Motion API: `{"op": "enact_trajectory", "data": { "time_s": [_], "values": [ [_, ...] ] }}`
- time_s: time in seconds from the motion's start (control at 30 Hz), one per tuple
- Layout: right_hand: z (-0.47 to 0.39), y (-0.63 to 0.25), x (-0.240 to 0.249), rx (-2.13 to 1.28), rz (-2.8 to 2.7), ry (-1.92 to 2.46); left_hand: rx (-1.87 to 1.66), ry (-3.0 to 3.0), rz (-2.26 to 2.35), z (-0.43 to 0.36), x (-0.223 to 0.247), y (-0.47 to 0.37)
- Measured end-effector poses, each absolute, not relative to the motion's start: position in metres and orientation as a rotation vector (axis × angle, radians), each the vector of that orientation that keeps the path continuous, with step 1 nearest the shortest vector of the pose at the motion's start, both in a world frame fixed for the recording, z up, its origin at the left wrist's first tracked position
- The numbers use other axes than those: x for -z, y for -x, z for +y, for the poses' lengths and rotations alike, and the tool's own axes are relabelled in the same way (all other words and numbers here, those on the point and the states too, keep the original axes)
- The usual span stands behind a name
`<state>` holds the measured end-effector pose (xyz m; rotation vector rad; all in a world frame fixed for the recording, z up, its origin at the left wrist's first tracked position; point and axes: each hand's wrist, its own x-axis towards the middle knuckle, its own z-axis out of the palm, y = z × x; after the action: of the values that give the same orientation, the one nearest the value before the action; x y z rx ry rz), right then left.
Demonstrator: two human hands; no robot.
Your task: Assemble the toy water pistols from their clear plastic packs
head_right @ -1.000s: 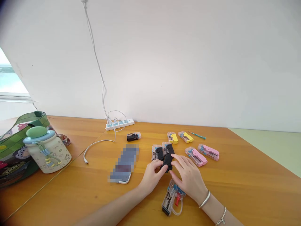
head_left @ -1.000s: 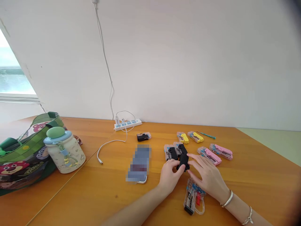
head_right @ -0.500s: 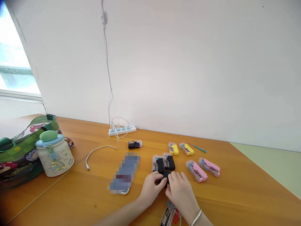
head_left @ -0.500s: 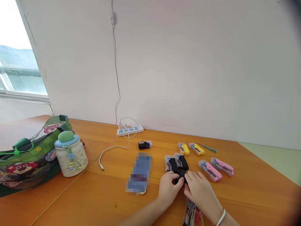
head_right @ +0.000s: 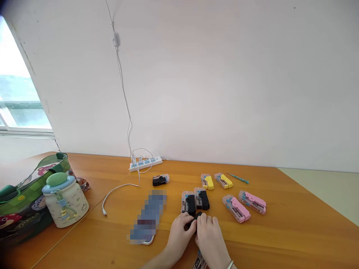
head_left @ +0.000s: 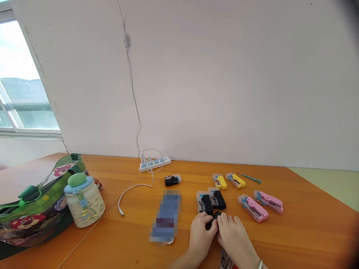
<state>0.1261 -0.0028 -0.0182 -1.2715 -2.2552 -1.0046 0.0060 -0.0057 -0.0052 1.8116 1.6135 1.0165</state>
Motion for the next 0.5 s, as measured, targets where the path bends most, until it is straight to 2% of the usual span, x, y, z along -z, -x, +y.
{"op": "enact_trajectory", "data": {
  "time_s": [0.23, 0.5],
  "values": [
    [-0.005, -0.127, 0.015, 0.948, -2.28, 1.284, -0.956, -1.855, 1.66, -0.013, 0.001, -0.006],
    [0.0, -0.14, -0.004, 0.571, -2.257, 1.259, -0.903, -1.856, 1.652, -0.008, -0.004, -0.007]
  ]
}}
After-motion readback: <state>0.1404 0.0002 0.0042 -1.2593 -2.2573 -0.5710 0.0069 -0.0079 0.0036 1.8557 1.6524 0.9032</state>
